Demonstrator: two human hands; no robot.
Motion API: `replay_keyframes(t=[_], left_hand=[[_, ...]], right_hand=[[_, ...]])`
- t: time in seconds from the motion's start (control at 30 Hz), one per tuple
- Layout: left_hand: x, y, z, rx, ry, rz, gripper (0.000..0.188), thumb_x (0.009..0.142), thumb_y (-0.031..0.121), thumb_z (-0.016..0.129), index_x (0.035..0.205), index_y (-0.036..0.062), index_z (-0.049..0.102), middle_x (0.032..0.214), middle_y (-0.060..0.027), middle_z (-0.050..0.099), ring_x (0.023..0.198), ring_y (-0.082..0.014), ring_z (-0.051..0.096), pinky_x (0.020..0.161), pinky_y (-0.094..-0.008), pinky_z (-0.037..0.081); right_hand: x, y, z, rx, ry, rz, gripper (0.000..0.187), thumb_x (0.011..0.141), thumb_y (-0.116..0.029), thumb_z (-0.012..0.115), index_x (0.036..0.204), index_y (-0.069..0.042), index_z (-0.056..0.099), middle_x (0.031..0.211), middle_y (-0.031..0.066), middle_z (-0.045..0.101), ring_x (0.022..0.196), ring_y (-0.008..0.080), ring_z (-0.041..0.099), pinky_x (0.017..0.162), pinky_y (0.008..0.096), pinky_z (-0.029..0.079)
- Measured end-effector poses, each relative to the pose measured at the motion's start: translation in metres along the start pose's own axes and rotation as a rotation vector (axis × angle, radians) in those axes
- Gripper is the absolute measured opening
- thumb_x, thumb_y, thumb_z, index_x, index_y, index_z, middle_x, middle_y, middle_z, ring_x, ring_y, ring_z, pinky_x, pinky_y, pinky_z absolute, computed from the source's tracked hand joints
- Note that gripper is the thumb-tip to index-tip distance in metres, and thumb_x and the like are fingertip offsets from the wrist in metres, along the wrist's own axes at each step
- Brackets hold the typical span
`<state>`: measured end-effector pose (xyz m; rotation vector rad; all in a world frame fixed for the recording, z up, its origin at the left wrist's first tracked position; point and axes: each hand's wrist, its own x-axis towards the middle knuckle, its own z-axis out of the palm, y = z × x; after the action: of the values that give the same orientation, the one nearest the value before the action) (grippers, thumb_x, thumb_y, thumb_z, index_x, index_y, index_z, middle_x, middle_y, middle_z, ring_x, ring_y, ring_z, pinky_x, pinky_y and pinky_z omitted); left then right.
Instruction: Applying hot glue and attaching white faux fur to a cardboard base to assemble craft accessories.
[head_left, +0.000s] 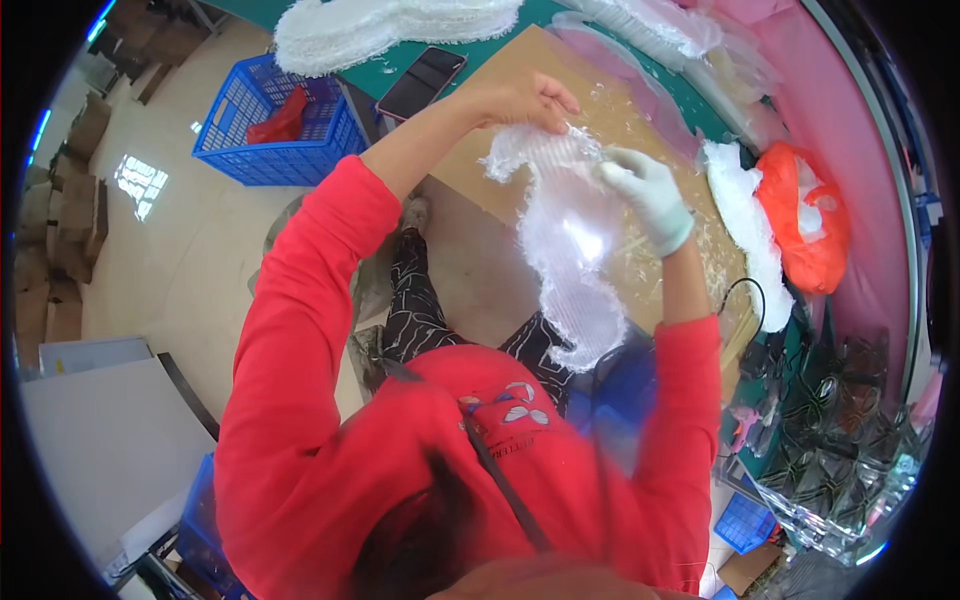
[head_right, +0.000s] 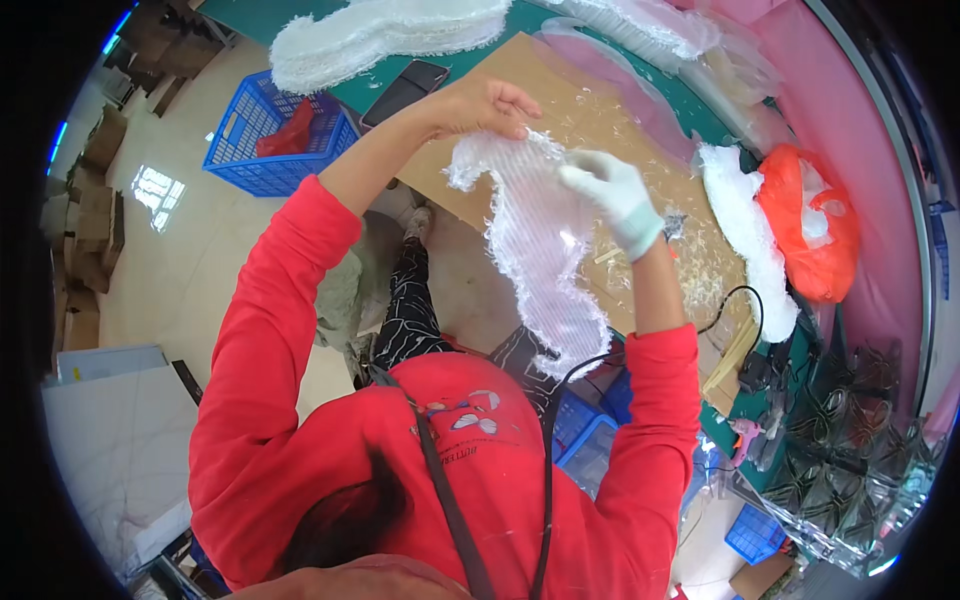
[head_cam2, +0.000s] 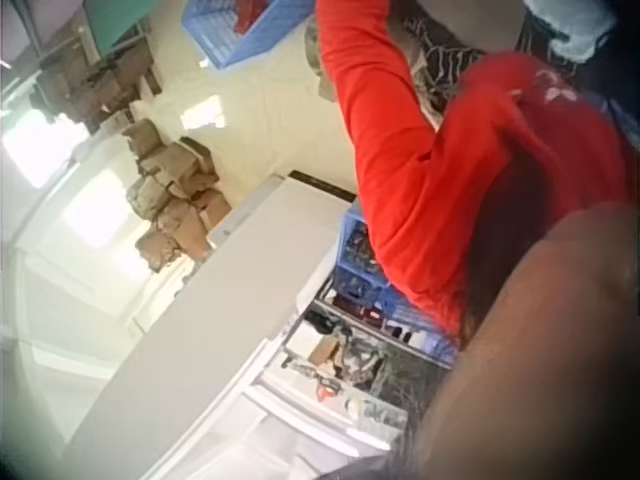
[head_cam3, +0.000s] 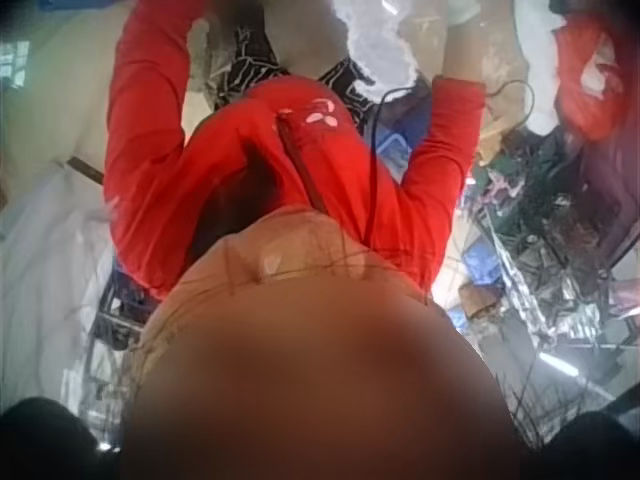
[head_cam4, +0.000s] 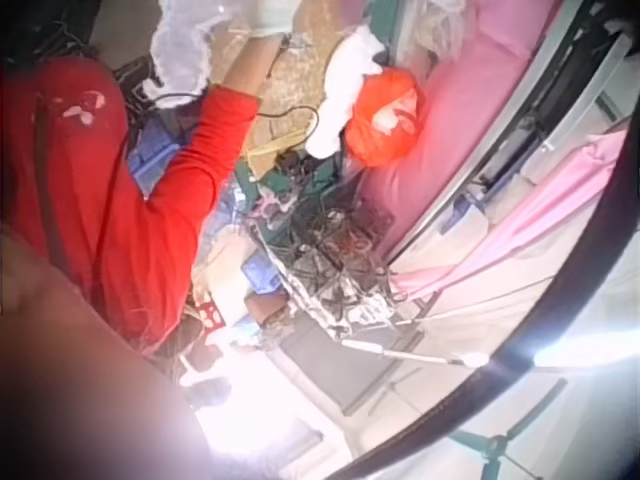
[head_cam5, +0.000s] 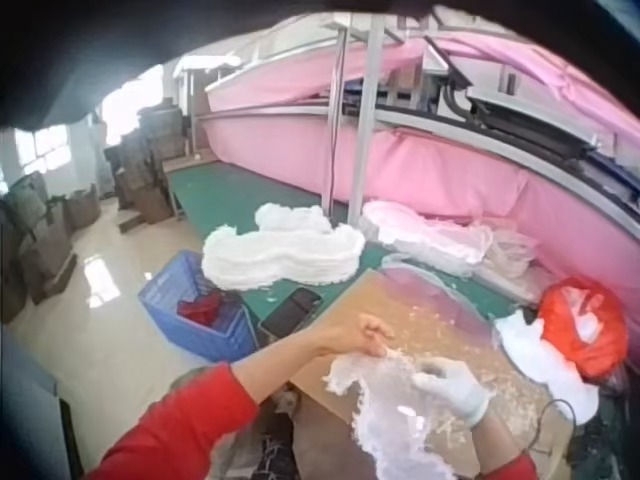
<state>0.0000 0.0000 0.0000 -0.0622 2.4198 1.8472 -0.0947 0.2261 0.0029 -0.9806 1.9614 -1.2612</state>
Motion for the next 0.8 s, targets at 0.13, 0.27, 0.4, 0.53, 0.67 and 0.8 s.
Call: replay_keyframes(t=[0.13,0.27,0.4,0.53,0.67,0.8], left_hand=[[-0.014,0.006,0.011,-0.065,0.050,0.037,0.047,0.077,0.015,0.065,0.119,0.0019,0.050,0.097,-0.0061,0.062,0.092,-0.0099,0.055,0.080,-0.0237,0.041],[-0.042,0.000,0.015,-0.490,0.202,0.130,0.038,0.089,0.025,0.051,0.120,0.0030,0.050,0.101,-0.0067,0.061,0.097,-0.0099,0.053,0.082,-0.0237,0.040],[-0.062,-0.031,0.023,-0.707,0.354,0.036,0.040,0.093,0.031,0.041,0.120,0.0025,0.050,0.103,-0.0058,0.060,0.099,-0.0097,0.051,0.083,-0.0238,0.040],[-0.072,-0.040,0.041,-0.655,0.309,0.019,0.036,0.092,0.028,0.047,0.115,0.0008,0.053,0.100,-0.0039,0.060,0.088,-0.0083,0.054,0.079,-0.0224,0.042],[-0.070,-0.030,0.053,-0.572,0.434,0.101,0.031,0.088,0.022,0.055,0.108,-0.0004,0.058,0.094,-0.0018,0.061,0.078,-0.0064,0.054,0.073,-0.0202,0.043],[-0.069,-0.030,0.059,-0.491,0.482,0.149,0.030,0.086,0.021,0.057,0.105,-0.0012,0.060,0.090,-0.0005,0.062,0.078,-0.0054,0.053,0.071,-0.0194,0.042]], right_hand=[[0.004,0.015,0.021,0.225,-0.104,0.085,0.022,0.080,-0.013,0.061,0.097,0.001,0.061,0.089,0.0035,0.062,0.079,0.0099,0.057,0.072,0.0241,0.045],[-0.005,0.013,0.024,0.323,0.001,0.040,0.016,0.080,-0.013,0.061,0.088,0.001,0.062,0.080,0.0010,0.061,0.073,0.0081,0.054,0.066,0.0226,0.043],[-0.012,0.010,0.017,0.265,0.061,0.022,0.015,0.080,-0.011,0.061,0.089,0.001,0.062,0.080,0.0011,0.061,0.073,0.0080,0.054,0.067,0.0226,0.043],[-0.014,0.015,0.018,0.329,0.075,0.037,0.016,0.079,-0.010,0.060,0.090,0.001,0.062,0.081,0.0012,0.062,0.075,0.0080,0.054,0.069,0.0224,0.043],[-0.013,0.018,0.018,0.296,0.080,0.000,0.016,0.079,-0.009,0.061,0.090,0.002,0.062,0.081,0.0011,0.062,0.076,0.0084,0.054,0.071,0.0224,0.043],[-0.014,0.018,0.017,0.319,0.107,0.026,0.017,0.079,-0.009,0.061,0.091,0.003,0.061,0.082,0.0011,0.062,0.077,0.0087,0.055,0.071,0.0226,0.043]])
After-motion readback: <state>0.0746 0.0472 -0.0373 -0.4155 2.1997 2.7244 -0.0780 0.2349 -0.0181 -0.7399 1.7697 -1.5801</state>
